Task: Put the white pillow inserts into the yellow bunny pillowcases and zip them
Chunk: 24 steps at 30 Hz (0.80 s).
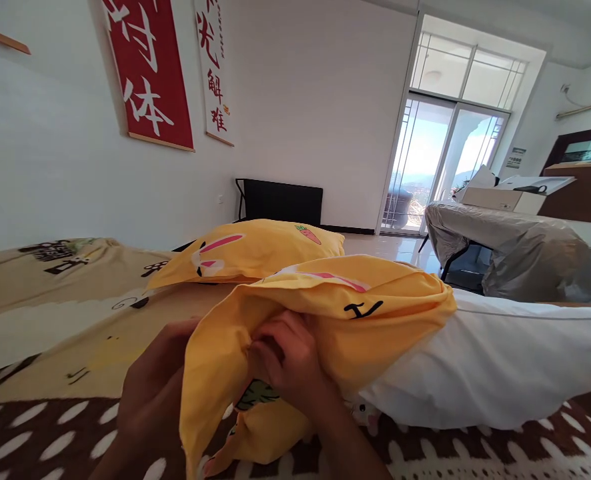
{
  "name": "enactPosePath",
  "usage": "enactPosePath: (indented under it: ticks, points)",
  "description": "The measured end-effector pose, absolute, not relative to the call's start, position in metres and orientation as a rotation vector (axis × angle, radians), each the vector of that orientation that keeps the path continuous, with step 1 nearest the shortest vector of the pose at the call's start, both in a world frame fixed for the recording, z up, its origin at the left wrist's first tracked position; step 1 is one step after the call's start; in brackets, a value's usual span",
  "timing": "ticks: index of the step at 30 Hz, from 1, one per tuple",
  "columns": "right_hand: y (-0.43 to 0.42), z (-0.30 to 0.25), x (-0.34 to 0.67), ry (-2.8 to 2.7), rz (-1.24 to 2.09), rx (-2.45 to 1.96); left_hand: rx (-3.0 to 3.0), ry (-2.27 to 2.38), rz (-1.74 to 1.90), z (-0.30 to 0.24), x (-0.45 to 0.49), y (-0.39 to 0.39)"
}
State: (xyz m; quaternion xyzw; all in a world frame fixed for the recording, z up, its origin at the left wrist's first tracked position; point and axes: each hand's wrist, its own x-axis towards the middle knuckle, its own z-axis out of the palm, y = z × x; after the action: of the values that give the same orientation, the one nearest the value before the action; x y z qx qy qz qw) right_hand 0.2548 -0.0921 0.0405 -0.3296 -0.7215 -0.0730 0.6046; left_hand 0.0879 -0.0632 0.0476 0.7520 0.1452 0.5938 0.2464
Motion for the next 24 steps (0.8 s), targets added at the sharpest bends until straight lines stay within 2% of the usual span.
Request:
enactPosePath:
  ticks: [3, 8, 15, 20, 24]
  points:
    - [-0.091, 0.039, 0.256, -1.591, -0.133, -0.795, 2.337, 0.311, 1.656, 0.049, 0.088, -0.058]
    - [-0.092, 0.036, 0.254, -1.596, -0.177, -0.838, 2.569, 0.516, 1.834, 0.047, 0.094, -0.054]
    - [-0.09, 0.033, 0.252, -1.614, -0.264, -0.886, 2.303, 0.751, 1.618, 0.039, 0.094, -0.052]
    - [-0.086, 0.031, 0.253, -1.578, -0.384, -0.891, 2.013, 0.486, 1.475, 0.041, 0.079, -0.044]
    - [-0.08, 0.028, 0.257, -1.474, -0.348, -0.957, 1.721, 0.287, 1.433, 0.048, 0.068, -0.039]
